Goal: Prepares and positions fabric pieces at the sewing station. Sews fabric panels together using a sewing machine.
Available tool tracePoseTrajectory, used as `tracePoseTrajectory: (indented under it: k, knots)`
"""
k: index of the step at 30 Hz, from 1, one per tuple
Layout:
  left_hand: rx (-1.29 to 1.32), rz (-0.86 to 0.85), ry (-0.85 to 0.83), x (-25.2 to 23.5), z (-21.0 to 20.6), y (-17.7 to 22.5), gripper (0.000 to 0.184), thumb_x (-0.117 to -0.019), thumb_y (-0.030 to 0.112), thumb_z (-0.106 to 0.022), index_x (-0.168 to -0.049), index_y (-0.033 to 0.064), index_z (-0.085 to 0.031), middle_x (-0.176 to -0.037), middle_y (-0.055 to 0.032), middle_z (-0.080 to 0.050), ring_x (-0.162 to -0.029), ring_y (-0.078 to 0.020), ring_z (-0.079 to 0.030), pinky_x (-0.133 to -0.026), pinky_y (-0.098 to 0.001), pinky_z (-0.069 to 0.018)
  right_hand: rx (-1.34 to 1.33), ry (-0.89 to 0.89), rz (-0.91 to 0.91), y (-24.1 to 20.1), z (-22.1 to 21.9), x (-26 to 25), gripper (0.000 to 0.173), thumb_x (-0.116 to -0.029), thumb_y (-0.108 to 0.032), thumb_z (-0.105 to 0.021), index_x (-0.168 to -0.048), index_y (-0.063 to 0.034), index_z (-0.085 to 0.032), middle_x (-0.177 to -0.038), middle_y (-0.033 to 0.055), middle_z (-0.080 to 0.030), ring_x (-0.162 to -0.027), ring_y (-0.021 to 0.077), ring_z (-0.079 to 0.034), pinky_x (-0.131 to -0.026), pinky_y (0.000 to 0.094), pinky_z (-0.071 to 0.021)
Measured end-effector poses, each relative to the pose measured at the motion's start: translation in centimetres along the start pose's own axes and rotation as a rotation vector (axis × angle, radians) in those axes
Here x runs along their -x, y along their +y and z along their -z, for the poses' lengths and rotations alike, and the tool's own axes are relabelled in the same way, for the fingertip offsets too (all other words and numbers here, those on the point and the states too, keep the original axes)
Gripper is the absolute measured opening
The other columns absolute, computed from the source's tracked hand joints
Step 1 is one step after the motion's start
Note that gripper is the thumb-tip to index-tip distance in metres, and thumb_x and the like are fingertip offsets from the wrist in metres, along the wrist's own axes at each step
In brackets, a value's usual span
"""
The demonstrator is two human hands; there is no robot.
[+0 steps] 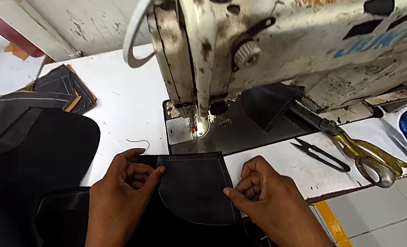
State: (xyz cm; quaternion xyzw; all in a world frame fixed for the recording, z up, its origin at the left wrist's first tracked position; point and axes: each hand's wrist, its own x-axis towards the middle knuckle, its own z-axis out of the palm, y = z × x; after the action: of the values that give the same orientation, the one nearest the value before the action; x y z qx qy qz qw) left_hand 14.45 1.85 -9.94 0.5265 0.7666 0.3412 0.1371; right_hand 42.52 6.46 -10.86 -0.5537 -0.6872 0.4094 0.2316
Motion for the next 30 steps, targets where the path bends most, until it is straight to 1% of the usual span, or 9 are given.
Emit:
tracePoseTrajectory:
  k: [3, 11, 18, 24, 30]
  knots:
    - [-0.010, -0.005, -0.001, -0.06, 0.08, 0.10, 0.057, -0.0814, 0.044, -0.080, -0.128, 0.0193, -0.059, -0.078, 0.0134, -0.073, -0.060, -0.0038, -0.068, -0.049, -0.0224, -0.0581, 0.003, 0.003, -0.005, 0.04, 0.00, 0.05, 0.034, -0.0862, -0.041, -0.080, -0.101, -0.0234, -0.056, -0.071, -0.0143, -0.069, -0.056, -0.0005, -0.065, -0.046, 0.0179, -0.0545]
    - [0.001, 0.011, -0.017, -0.27, 0.32, 0.34, 0.056, -0.0819, 0.043, -0.080, -0.129, 0.0199, -0.060, -0.079, 0.0127, -0.073, -0.060, -0.0049, -0.069, -0.050, -0.0230, -0.0589, -0.001, 0.019, 0.001, 0.14, -0.13, 0.04, 0.033, -0.0860, -0.042, -0.080, -0.100, -0.0245, -0.056, -0.072, -0.0147, -0.069, -0.058, -0.0006, -0.066, -0.048, 0.0180, -0.0558]
    - [0.022, 0.010, -0.010, -0.30, 0.23, 0.06, 0.055, -0.0817, 0.041, -0.080, -0.129, 0.0200, -0.060, -0.078, 0.0117, -0.073, -0.060, -0.0063, -0.070, -0.049, -0.0238, -0.0593, -0.023, 0.026, 0.016, 0.31, -0.31, 0.05, 0.035, -0.0861, -0.043, -0.080, -0.102, -0.0229, -0.056, -0.074, -0.0146, -0.070, -0.058, -0.0013, -0.066, -0.047, 0.0171, -0.0556]
    - [0.041, 0.009, 0.003, -0.26, 0.00, -0.06, 0.056, -0.0798, 0.041, -0.081, -0.128, 0.0196, -0.061, -0.077, 0.0117, -0.073, -0.059, -0.0063, -0.069, -0.047, -0.0236, -0.0584, -0.011, 0.030, 0.035, 0.30, -0.33, 0.05, 0.036, -0.0858, -0.041, -0.081, -0.103, -0.0203, -0.057, -0.076, -0.0139, -0.070, -0.059, -0.0014, -0.066, -0.048, 0.0167, -0.0560]
    - [0.020, 0.007, 0.007, -0.26, 0.03, 0.04, 0.055, -0.0808, 0.042, -0.080, -0.127, 0.0205, -0.062, -0.077, 0.0129, -0.073, -0.059, -0.0052, -0.069, -0.048, -0.0230, -0.0582, -0.002, 0.035, 0.033, 0.30, -0.37, 0.06, 0.036, -0.0851, -0.042, -0.081, -0.102, -0.0217, -0.057, -0.074, -0.0147, -0.069, -0.058, -0.0014, -0.066, -0.048, 0.0168, -0.0558]
